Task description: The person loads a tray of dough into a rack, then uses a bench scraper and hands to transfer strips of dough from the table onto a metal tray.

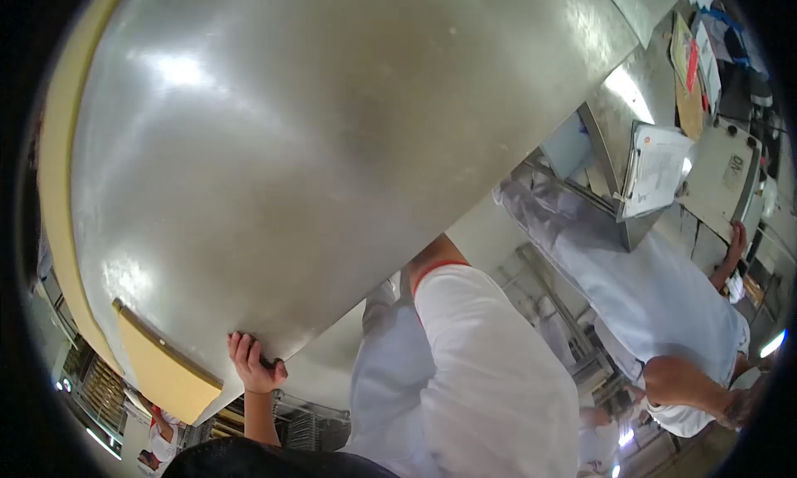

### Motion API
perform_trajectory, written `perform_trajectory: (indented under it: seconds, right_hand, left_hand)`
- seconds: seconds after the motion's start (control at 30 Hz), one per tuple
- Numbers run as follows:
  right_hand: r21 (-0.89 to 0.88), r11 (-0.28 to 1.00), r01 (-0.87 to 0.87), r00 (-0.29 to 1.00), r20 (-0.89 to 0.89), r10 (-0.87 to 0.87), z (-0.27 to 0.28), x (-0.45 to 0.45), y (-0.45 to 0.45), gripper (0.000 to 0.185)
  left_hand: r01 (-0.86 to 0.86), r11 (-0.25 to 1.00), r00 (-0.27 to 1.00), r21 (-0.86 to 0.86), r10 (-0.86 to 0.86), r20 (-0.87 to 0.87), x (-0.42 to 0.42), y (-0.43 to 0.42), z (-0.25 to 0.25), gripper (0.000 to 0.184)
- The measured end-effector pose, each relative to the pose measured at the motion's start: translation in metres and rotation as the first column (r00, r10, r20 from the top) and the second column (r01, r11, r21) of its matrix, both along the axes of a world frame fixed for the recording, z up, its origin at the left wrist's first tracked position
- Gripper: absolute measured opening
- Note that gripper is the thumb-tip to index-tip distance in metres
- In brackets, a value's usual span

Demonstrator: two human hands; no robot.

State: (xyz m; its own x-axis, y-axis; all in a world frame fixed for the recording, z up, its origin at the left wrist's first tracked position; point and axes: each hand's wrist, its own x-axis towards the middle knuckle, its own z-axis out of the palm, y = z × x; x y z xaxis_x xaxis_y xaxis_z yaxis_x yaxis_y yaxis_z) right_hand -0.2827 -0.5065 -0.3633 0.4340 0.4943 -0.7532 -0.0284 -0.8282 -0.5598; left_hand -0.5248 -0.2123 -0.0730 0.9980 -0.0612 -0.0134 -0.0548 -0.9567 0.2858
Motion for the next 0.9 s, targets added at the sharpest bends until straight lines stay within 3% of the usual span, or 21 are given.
perform_trajectory:
  seconds: [0.17, 0.33, 0.9]
  right_hand:
    - [0.079, 0.994, 0.071, 0.996, -0.067, -0.065, 0.004, 0.003, -0.008, 0.047]
    - [0.128, 0.979, 0.161, 0.978, -0.151, -0.141, 0.008, 0.000, 0.001, 0.048]
    - [0.176, 0.963, 0.203, 0.952, -0.266, -0.152, 0.027, -0.032, 0.025, 0.050]
  left_hand:
    - [0.011, 0.999, 0.999, -0.048, -0.013, -0.042, -0.005, -0.006, -0.006, 0.063]
    - [0.025, 1.000, 0.999, 0.007, -0.026, 0.036, 0.013, -0.025, -0.005, 0.062]
    - [0.046, 0.999, 0.999, 0.017, -0.046, 0.023, 0.016, -0.023, -0.002, 0.060]
